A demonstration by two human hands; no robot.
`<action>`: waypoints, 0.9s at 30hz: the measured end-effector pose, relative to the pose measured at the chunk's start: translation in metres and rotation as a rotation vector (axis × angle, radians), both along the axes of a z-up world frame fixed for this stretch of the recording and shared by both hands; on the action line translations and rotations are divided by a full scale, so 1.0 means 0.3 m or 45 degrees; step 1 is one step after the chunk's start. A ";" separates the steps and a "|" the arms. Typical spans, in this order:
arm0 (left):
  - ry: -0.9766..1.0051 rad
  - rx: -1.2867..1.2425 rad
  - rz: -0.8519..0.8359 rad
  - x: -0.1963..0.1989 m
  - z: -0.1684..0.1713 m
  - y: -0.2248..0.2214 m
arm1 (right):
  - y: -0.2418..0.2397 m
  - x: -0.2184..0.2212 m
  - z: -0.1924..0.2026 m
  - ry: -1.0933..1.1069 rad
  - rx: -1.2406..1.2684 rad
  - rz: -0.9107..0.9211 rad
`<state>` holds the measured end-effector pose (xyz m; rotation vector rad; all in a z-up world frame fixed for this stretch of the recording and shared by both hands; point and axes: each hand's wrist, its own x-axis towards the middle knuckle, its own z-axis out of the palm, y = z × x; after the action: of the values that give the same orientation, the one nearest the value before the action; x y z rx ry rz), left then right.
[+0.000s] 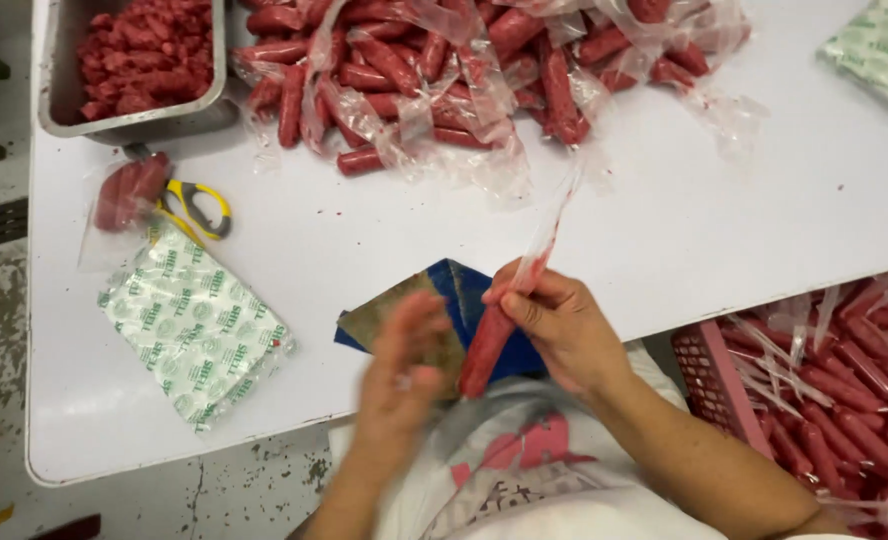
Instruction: Manually wrapping small red food tubes with decorative material and placing them into a collection basket
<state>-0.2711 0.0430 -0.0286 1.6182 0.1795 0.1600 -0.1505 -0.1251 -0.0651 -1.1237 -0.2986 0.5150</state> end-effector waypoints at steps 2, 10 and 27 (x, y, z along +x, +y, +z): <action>0.066 0.260 0.046 0.041 -0.035 -0.072 | 0.010 -0.005 0.019 0.051 -0.099 0.032; 0.099 0.724 -0.298 0.081 -0.013 -0.059 | -0.261 0.002 0.249 -1.785 -1.316 -0.110; 0.406 0.079 -0.205 0.167 -0.061 0.032 | 0.105 0.096 0.142 -2.490 -0.991 0.734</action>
<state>-0.2211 0.0526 -0.0469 1.7058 0.2899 -0.2198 -0.1216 -0.0937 -0.0226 -2.0104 -2.3035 -0.2249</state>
